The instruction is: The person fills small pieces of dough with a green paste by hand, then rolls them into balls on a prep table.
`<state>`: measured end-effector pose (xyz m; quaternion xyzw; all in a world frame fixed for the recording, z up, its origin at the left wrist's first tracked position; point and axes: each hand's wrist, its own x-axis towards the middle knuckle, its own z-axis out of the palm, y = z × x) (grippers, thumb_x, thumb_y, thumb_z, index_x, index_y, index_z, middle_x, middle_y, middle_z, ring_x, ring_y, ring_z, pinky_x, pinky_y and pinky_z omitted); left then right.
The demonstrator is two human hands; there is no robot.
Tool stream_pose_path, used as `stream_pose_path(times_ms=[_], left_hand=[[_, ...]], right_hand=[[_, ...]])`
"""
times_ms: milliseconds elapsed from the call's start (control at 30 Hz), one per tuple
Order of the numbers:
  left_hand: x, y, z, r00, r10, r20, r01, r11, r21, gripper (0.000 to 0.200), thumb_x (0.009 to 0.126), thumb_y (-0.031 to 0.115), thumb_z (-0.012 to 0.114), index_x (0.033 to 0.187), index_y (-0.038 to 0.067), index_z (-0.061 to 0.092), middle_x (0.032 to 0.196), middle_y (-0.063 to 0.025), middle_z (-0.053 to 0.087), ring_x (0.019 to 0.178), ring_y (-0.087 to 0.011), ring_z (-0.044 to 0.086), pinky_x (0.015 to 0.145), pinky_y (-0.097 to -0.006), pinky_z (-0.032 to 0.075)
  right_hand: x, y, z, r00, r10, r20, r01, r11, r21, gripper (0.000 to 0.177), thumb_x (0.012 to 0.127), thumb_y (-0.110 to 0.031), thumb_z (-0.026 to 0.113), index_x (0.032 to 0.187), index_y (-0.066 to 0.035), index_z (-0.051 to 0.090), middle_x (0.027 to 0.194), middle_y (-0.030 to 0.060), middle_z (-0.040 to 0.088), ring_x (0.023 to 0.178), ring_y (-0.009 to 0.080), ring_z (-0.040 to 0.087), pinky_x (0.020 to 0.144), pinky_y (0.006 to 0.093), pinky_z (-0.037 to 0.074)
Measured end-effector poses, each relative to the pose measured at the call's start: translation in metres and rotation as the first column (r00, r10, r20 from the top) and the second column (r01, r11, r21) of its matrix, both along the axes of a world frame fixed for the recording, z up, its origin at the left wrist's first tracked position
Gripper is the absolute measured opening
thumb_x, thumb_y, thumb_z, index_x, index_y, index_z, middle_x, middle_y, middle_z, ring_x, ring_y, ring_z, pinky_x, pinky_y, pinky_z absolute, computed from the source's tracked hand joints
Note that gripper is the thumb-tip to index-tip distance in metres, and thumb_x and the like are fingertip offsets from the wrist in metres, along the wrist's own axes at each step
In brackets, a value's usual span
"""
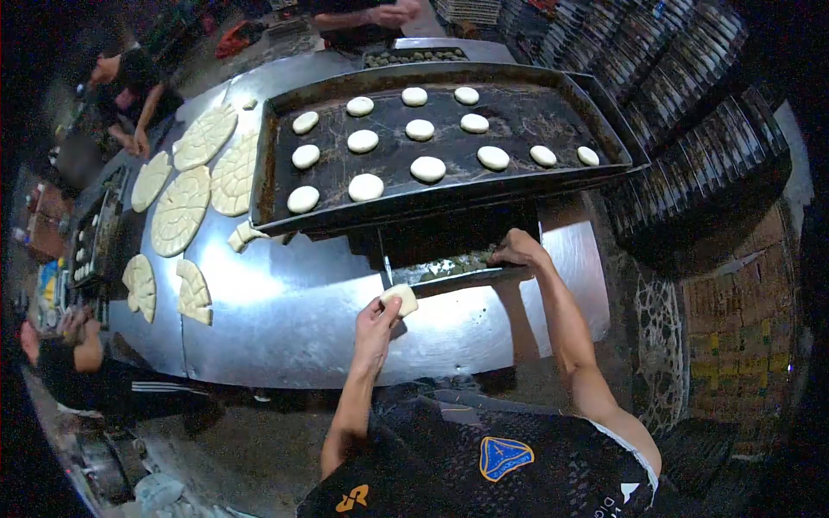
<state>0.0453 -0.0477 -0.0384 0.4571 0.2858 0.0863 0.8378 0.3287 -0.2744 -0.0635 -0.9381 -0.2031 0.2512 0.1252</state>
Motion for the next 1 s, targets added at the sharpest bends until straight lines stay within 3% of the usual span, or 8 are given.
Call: stream_pose_path(times_ms=[133, 400, 467, 567, 700, 800, 900, 1000], left_hand=[[0.021, 0.002, 0.019, 0.999, -0.030, -0.015, 0.029, 0.998, -0.050, 0.038, 0.093, 0.022, 0.062, 0.116, -0.008, 0.057, 0.107, -0.0124, 0.064, 0.096, -0.0165, 0.063, 0.085, -0.0268, 0.051], [0.062, -0.015, 0.014, 0.952, -0.302, -0.042, 0.303, 0.953, 0.011, 0.037, 0.093, 0.027, 0.062, 0.116, -0.002, 0.060, 0.108, -0.0085, 0.064, 0.100, -0.0120, 0.060, 0.086, -0.0249, 0.050], [0.057, -0.012, 0.022, 0.965, -0.263, 0.010, 0.262, 0.961, -0.089, 0.032, 0.092, 0.026, 0.063, 0.110, 0.000, 0.062, 0.102, -0.0032, 0.064, 0.089, -0.0073, 0.059, 0.076, -0.0184, 0.047], [0.048, 0.006, 0.039, 0.955, -0.296, 0.036, 0.298, 0.946, -0.124, 0.043, 0.092, 0.033, 0.061, 0.119, 0.000, 0.056, 0.114, -0.0067, 0.060, 0.103, -0.0132, 0.057, 0.092, -0.0281, 0.046], [0.044, 0.009, 0.037, 0.939, -0.328, 0.099, 0.339, 0.933, -0.124, 0.042, 0.093, 0.031, 0.060, 0.121, 0.000, 0.055, 0.115, -0.0070, 0.060, 0.106, -0.0142, 0.058, 0.096, -0.0299, 0.046], [0.043, 0.010, 0.026, 0.959, -0.248, 0.139, 0.260, 0.962, -0.078, 0.043, 0.094, 0.027, 0.060, 0.126, 0.000, 0.053, 0.115, -0.0067, 0.061, 0.101, -0.0132, 0.061, 0.091, -0.0270, 0.049], [0.037, 0.005, 0.033, 0.985, -0.169, 0.025, 0.159, 0.961, 0.227, 0.037, 0.095, 0.019, 0.058, 0.126, 0.001, 0.056, 0.105, -0.0074, 0.066, 0.089, -0.0118, 0.064, 0.079, -0.0241, 0.052], [0.030, 0.002, 0.055, 0.985, -0.139, -0.101, 0.170, 0.691, 0.703, 0.037, 0.093, 0.011, 0.056, 0.130, 0.008, 0.054, 0.099, -0.0109, 0.070, 0.084, -0.0132, 0.065, 0.075, -0.0280, 0.052]], right_hand=[[-0.027, 0.003, 0.069, 0.959, 0.015, -0.284, 0.100, 0.916, 0.388, 0.023, 0.073, -0.024, 0.078, 0.084, -0.004, 0.075, 0.080, 0.0088, 0.069, 0.072, 0.0157, 0.063, 0.070, 0.0290, 0.049], [-0.141, 0.068, 0.082, 0.898, 0.076, 0.434, -0.332, 0.764, 0.553, 0.027, 0.073, -0.019, 0.077, 0.094, -0.004, 0.071, 0.089, 0.0127, 0.054, 0.083, 0.0275, 0.053, 0.072, 0.0380, 0.046], [-0.139, 0.062, 0.090, 0.887, 0.138, 0.440, -0.375, 0.771, 0.515, 0.033, 0.075, -0.020, 0.077, 0.103, -0.003, 0.069, 0.094, 0.0119, 0.056, 0.083, 0.0244, 0.054, 0.072, 0.0351, 0.047], [-0.134, 0.052, 0.087, 0.989, 0.121, -0.081, -0.031, 0.718, 0.696, 0.049, 0.082, -0.019, 0.073, 0.125, -0.003, 0.058, 0.113, 0.0101, 0.058, 0.094, 0.0191, 0.058, 0.075, 0.0294, 0.050], [-0.149, 0.069, 0.083, 0.981, 0.166, -0.097, -0.009, 0.542, 0.841, 0.040, 0.082, -0.012, 0.071, 0.120, -0.001, 0.061, 0.120, 0.0129, 0.059, 0.107, 0.0231, 0.060, 0.088, 0.0316, 0.050], [-0.154, 0.087, 0.081, 0.968, 0.119, 0.223, -0.252, 0.522, 0.815, 0.029, 0.080, -0.001, 0.069, 0.109, -0.003, 0.068, 0.109, 0.0138, 0.063, 0.097, 0.0242, 0.064, 0.081, 0.0322, 0.053], [-0.149, 0.094, 0.094, 0.925, 0.241, 0.294, -0.379, 0.554, 0.741, 0.031, 0.078, 0.002, 0.068, 0.108, -0.005, 0.068, 0.107, 0.0141, 0.063, 0.097, 0.0251, 0.064, 0.077, 0.0328, 0.055], [-0.158, 0.108, 0.115, 0.947, 0.147, 0.284, -0.319, 0.514, 0.796, 0.027, 0.078, 0.002, 0.069, 0.104, -0.004, 0.069, 0.105, 0.0129, 0.063, 0.095, 0.0258, 0.064, 0.076, 0.0335, 0.055]])
